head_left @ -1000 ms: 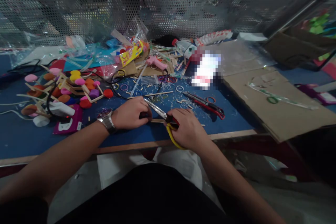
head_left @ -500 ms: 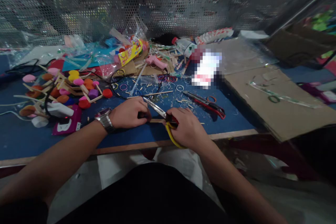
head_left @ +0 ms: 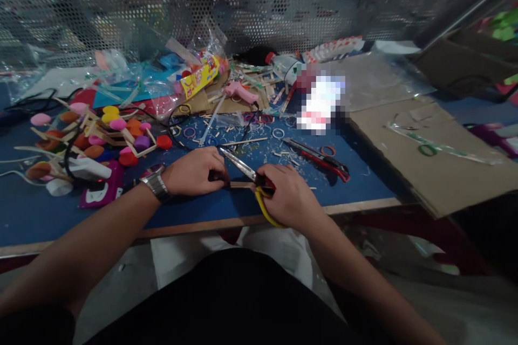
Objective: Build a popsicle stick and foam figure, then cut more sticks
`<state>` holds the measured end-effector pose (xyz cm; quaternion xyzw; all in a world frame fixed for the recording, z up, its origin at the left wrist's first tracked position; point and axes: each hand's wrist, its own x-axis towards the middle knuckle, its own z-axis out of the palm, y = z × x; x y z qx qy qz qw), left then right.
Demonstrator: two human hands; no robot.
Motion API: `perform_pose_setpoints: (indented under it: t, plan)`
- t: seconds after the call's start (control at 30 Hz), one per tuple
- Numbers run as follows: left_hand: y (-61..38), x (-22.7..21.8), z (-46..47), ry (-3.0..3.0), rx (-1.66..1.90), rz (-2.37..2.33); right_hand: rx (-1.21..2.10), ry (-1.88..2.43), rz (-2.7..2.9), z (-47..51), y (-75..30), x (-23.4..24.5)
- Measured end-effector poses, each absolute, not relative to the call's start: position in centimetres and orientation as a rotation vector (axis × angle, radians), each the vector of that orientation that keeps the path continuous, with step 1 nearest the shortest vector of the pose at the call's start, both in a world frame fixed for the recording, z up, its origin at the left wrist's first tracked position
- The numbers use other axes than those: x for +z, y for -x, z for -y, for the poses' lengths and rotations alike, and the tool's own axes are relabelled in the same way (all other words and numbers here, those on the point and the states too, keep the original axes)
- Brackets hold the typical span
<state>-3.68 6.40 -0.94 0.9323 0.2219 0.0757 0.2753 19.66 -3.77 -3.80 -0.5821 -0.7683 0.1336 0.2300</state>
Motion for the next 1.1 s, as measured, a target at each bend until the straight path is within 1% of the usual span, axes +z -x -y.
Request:
perform_pose_setpoints:
  t: [0.17, 0.37, 0.6, 0.73, 0.9, 1.1]
  plan:
    - [3.7, -0.1, -6.0, -2.536, 0.135, -0.6, 0.375, 1.616, 2.123, 3.7, -19.6, -3.6]
    - [2.9, 1.5, -4.7, -2.691, -0.095, -0.65, 0.391, 1.607, 2.142, 3.7, -19.7, -3.4]
    - [3.1, 1.7, -1.9, -2.779, -0.172, -0.877, 0.384, 1.583, 2.142, 3.7, -19.9, -3.1]
    - [2.9, 1.3, 0.1, -2.814, -0.047, -1.053, 0.361, 1.539, 2.091, 3.9, -20.9, -1.9]
    - [1.3, 0.2, 1.6, -2.77, 0.081, -1.184, 0.219, 1.437, 2.13, 2.7, -24.0, -0.7]
    - [0.1, -1.2, 1.6, -2.657, 0.264, -1.235, 0.124, 1.616, 2.366, -2.3, -26.4, 0.3]
